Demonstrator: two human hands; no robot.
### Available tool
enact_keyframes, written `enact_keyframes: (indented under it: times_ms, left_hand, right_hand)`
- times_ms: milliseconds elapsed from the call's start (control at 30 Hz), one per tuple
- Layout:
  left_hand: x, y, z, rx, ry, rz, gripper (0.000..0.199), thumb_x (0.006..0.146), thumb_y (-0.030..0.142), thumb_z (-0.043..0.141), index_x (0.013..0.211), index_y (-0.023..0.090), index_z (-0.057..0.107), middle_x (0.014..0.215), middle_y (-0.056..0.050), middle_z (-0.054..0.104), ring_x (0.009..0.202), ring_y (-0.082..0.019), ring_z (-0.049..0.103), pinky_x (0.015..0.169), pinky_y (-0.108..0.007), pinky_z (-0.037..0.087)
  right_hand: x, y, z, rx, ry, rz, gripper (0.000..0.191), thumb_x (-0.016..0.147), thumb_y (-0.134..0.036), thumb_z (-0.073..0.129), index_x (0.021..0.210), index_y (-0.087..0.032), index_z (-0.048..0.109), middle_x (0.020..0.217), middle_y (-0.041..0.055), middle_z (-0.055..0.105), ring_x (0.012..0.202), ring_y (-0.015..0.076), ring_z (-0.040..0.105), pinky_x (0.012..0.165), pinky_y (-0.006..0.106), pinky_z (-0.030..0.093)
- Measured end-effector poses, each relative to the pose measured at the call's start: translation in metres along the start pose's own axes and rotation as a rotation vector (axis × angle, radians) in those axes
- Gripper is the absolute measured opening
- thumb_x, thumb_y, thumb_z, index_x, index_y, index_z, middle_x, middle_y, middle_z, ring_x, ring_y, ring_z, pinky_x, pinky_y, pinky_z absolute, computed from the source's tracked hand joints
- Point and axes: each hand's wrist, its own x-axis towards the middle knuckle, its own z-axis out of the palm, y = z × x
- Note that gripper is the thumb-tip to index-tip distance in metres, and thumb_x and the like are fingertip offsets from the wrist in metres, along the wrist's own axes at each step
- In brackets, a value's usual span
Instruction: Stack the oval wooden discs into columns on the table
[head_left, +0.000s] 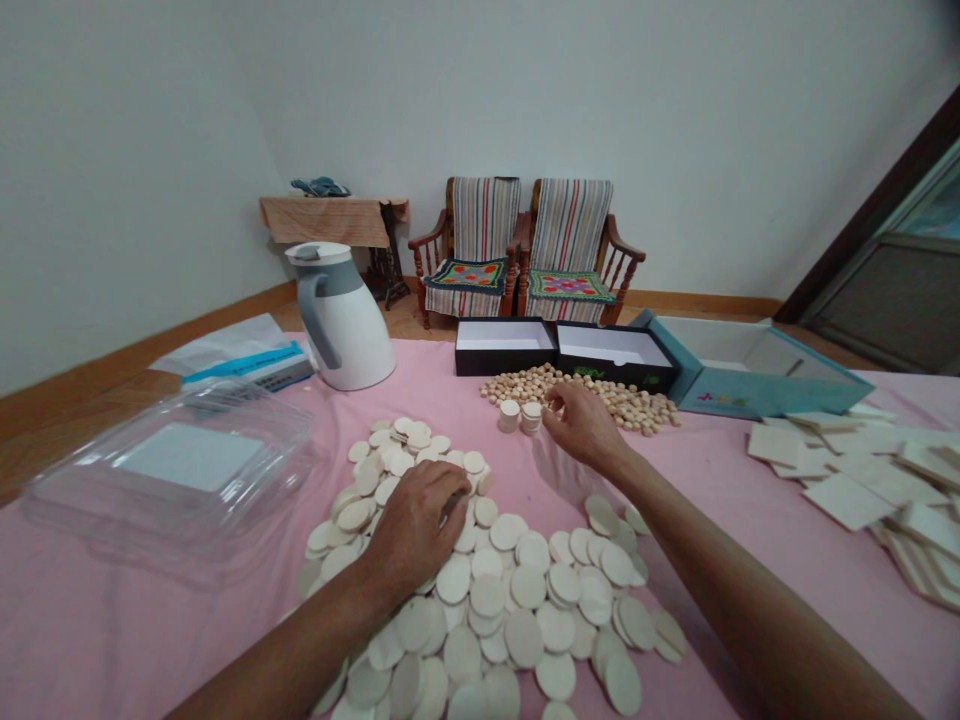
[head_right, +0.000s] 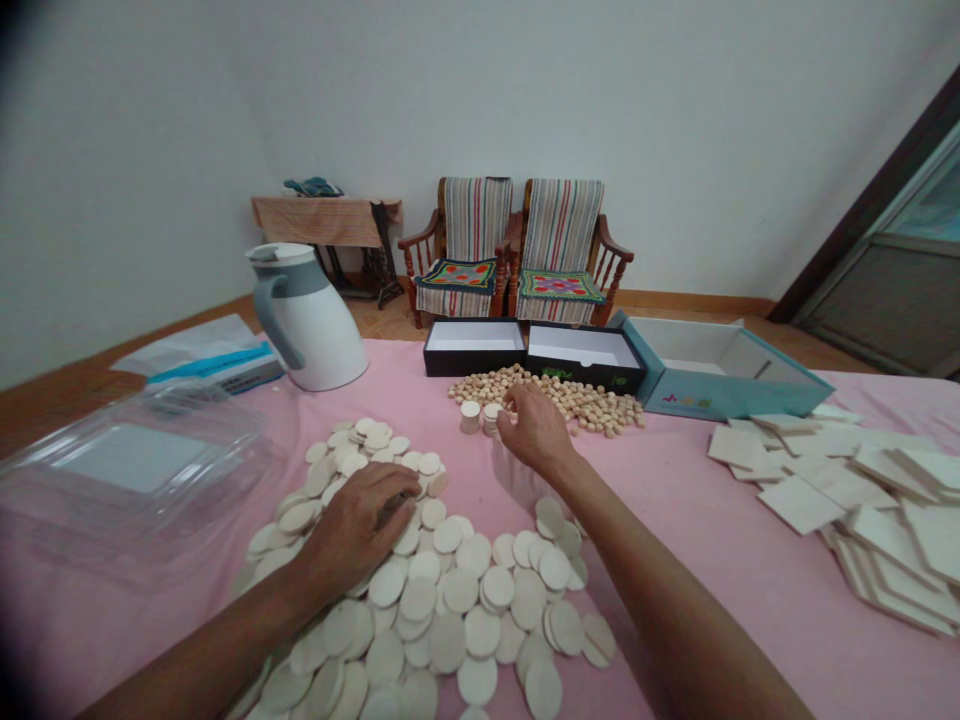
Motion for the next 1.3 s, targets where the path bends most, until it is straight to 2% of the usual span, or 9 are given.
enact_keyframes:
  times_ms: [100,200,333,400,600,733,867,1067,1300]
  left_hand:
    - [0.001,0.001,0.000,0.003,-0.005,0.005,0.016,0.079,0.011,0.050,0.087,0.019,0.062,0.092,-0.006,0.065,0.090,-0.021,0.057,0.083,-0.038,0.045]
    - [0.001,0.001,-0.001,0.006,-0.010,0.011,0.016,0.081,0.012,0.049,0.088,0.018,0.062,0.092,-0.006,0.065,0.090,-0.021,0.057,0.083,-0.038,0.045]
    - [0.001,0.002,-0.001,0.003,-0.014,0.024,0.017,0.083,0.014,0.048,0.089,0.019,0.063,0.094,-0.007,0.064,0.091,-0.021,0.057,0.083,-0.038,0.046]
    - [0.001,0.002,-0.002,0.000,-0.022,0.020,0.017,0.083,0.014,0.048,0.090,0.019,0.064,0.094,-0.007,0.064,0.091,-0.021,0.057,0.084,-0.038,0.046]
    - [0.001,0.003,-0.003,-0.004,-0.020,0.009,0.017,0.081,0.012,0.049,0.089,0.018,0.064,0.093,-0.007,0.065,0.091,-0.021,0.057,0.083,-0.038,0.046]
    - [0.000,0.002,-0.002,-0.004,-0.019,0.019,0.017,0.081,0.012,0.050,0.089,0.019,0.063,0.093,-0.007,0.065,0.091,-0.022,0.057,0.083,-0.038,0.046]
    - [0.000,0.000,-0.001,-0.004,-0.033,0.010,0.016,0.082,0.013,0.050,0.089,0.019,0.063,0.093,-0.007,0.065,0.091,-0.022,0.056,0.084,-0.039,0.045]
    - [0.001,0.000,0.000,-0.005,-0.022,0.018,0.016,0.082,0.012,0.049,0.089,0.019,0.062,0.094,-0.006,0.064,0.092,-0.021,0.057,0.084,-0.038,0.045]
    - [0.001,-0.001,0.000,0.011,-0.019,0.030,0.016,0.083,0.012,0.049,0.089,0.018,0.062,0.093,-0.006,0.064,0.090,-0.021,0.057,0.083,-0.038,0.046]
  right_hand:
    - [-0.010,0.000,-0.003,0.079,-0.008,-0.008,0.011,0.076,-0.016,0.050,0.082,-0.016,0.060,0.074,0.0028,0.060,0.067,0.0139,0.052,0.062,0.025,0.036]
    - [-0.024,-0.012,0.001,0.220,-0.125,-0.127,0.015,0.077,-0.012,0.049,0.084,-0.016,0.062,0.078,0.0030,0.063,0.065,0.0123,0.053,0.062,0.024,0.039]
    - [-0.041,-0.036,0.018,0.347,-0.221,-0.362,0.032,0.074,-0.007,0.052,0.103,-0.017,0.059,0.102,0.0079,0.062,0.088,0.0158,0.055,0.073,0.026,0.042]
    - [-0.047,-0.045,0.026,0.322,-0.264,-0.421,0.028,0.073,-0.007,0.053,0.099,-0.016,0.060,0.099,0.0081,0.062,0.092,0.0175,0.054,0.076,0.028,0.042]
    - [-0.045,-0.040,0.017,0.228,-0.349,-0.172,0.009,0.079,-0.016,0.052,0.084,-0.016,0.059,0.075,0.0036,0.062,0.064,0.0128,0.052,0.057,0.023,0.034]
    - [-0.039,-0.020,-0.002,0.044,-0.419,0.001,0.012,0.078,-0.023,0.055,0.085,-0.016,0.062,0.076,0.0053,0.065,0.065,0.0148,0.056,0.056,0.024,0.033]
    - [-0.039,-0.010,-0.012,0.032,-0.418,-0.103,0.021,0.073,-0.017,0.059,0.094,-0.016,0.064,0.090,0.0077,0.064,0.076,0.0165,0.057,0.065,0.026,0.037]
    - [-0.045,-0.016,-0.001,0.134,-0.495,-0.287,0.035,0.069,-0.004,0.054,0.098,-0.018,0.065,0.099,0.0080,0.060,0.086,0.0160,0.057,0.071,0.024,0.038]
    - [-0.032,0.001,-0.004,0.006,-0.321,-0.107,0.022,0.071,-0.016,0.057,0.092,-0.014,0.061,0.093,0.0092,0.059,0.080,0.0174,0.056,0.069,0.026,0.039]
